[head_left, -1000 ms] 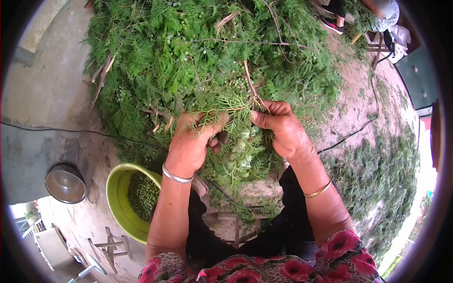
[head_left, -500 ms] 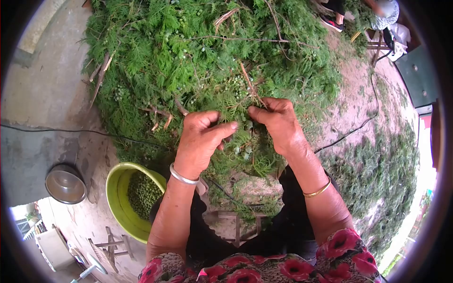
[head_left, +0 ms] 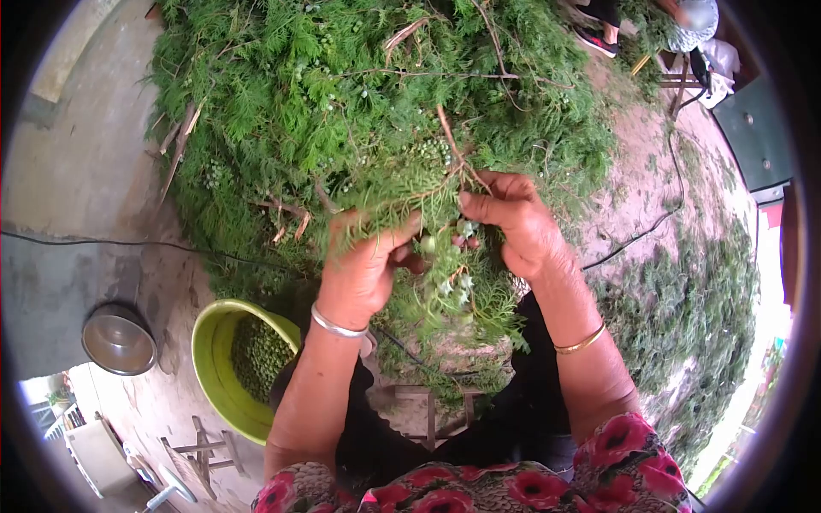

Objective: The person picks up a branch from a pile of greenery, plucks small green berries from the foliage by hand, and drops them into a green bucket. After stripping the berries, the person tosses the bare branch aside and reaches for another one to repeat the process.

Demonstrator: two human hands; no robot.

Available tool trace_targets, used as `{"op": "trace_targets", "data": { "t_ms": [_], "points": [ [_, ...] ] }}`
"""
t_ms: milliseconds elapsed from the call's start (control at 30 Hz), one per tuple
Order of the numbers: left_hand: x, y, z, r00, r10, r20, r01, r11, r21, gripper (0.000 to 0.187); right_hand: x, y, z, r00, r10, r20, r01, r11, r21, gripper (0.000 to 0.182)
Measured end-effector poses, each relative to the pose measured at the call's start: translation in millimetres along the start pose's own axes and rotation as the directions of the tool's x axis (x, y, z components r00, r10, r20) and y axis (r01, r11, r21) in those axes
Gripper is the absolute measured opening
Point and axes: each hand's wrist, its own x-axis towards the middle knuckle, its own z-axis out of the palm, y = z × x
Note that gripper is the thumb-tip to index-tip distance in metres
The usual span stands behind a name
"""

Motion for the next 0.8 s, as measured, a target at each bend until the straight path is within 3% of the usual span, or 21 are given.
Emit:
{"op": "trace_targets", "data": {
  "t_ms": [67,133,200,233,267,400,433,467,500,533,567,600,633,667,700,733,767,800],
  "points": [
    [0.7,-11.1,-4.9,0.999,0.008,0.031,-0.010,0.999,0.041,0.022,2.0,6.1,2.2,0.999,0.011,0.048,-0.011,1.000,-0.008,0.016],
    [1.6,-16.1,-6.6,0.998,0.015,0.063,-0.020,0.997,0.081,0.026,1.6,10.8,4.0,0.999,-0.017,0.041,0.026,0.972,-0.232,0.019],
    [0.6,-15.4,-2.1,0.998,0.022,0.054,-0.032,0.981,0.191,0.028,1.0,14.7,4.9,0.999,-0.051,0.007,0.051,0.963,-0.263,0.018],
    [2.5,-17.9,-1.8,0.991,0.092,0.096,-0.117,0.948,0.295,0.029,2.1,17.1,3.2,0.998,-0.067,-0.006,0.059,0.918,-0.392,0.015],
    [1.4,-17.0,-0.3,0.991,0.090,0.096,-0.115,0.949,0.295,0.029,2.6,17.9,3.0,0.996,-0.086,-0.017,0.065,0.855,-0.514,0.013],
    [-3.4,-14.6,6.0,1.000,-0.007,0.005,0.003,0.861,0.508,0.035,-0.8,13.4,11.7,0.986,-0.166,0.018,0.139,0.752,-0.644,0.012],
    [0.1,-21.9,4.2,1.000,0.011,-0.014,-0.008,0.979,0.206,0.033,-0.9,16.9,13.3,0.991,-0.136,-0.014,0.116,0.889,-0.443,0.013],
    [2.4,-25.7,5.7,0.999,0.022,-0.036,-0.026,0.993,-0.118,0.030,-0.8,18.4,14.3,0.994,-0.100,-0.038,0.089,0.973,-0.215,0.013],
    [2.3,-23.3,11.5,0.990,0.027,-0.137,-0.052,0.982,-0.180,0.021,-1.7,15.4,15.1,0.994,-0.101,-0.040,0.090,0.973,-0.214,0.013],
    [5.3,-23.5,9.6,0.991,0.026,-0.135,-0.050,0.983,-0.179,0.021,-4.0,9.4,16.9,1.000,-0.010,-0.025,0.009,0.998,-0.061,0.011],
    [9.2,-24.7,3.6,1.000,-0.020,0.013,0.023,0.966,-0.258,0.022,-5.4,5.7,17.8,0.997,0.077,0.004,-0.077,0.993,0.091,0.011],
    [12.6,-26.3,-4.4,0.985,-0.055,0.163,0.106,0.940,-0.324,0.023,-6.4,5.6,17.9,0.997,0.076,0.002,-0.076,0.993,0.092,0.011],
    [13.6,-28.6,-15.7,0.981,-0.130,0.145,0.184,0.859,-0.478,0.027,-8.1,6.1,18.2,0.985,0.064,-0.160,-0.044,0.991,0.123,0.018],
    [10.4,-24.4,-12.4,0.981,-0.130,0.145,0.185,0.858,-0.479,0.027,-9.0,6.5,18.4,0.946,0.055,-0.319,-0.007,0.989,0.149,0.026],
    [5.3,-16.2,-5.8,0.981,-0.143,0.131,0.186,0.881,-0.435,0.022,-4.9,7.4,4.2,0.986,0.075,-0.146,-0.047,0.982,0.184,0.041],
    [2.8,-11.2,-2.6,0.981,-0.154,0.116,0.187,0.902,-0.390,0.018,-1.5,11.1,1.2,0.987,0.075,-0.145,-0.047,0.982,0.183,0.041],
    [8.9,-11.4,-3.4,0.989,-0.026,0.143,0.077,0.930,-0.360,0.020,0.9,13.6,-0.3,0.979,0.052,-0.195,-0.012,0.980,0.199,0.040],
    [7.1,-10.8,-3.2,0.989,-0.026,0.144,0.077,0.930,-0.360,0.020,2.1,13.8,-0.9,0.969,0.029,-0.247,0.025,0.977,0.212,0.039]
  ]
}}
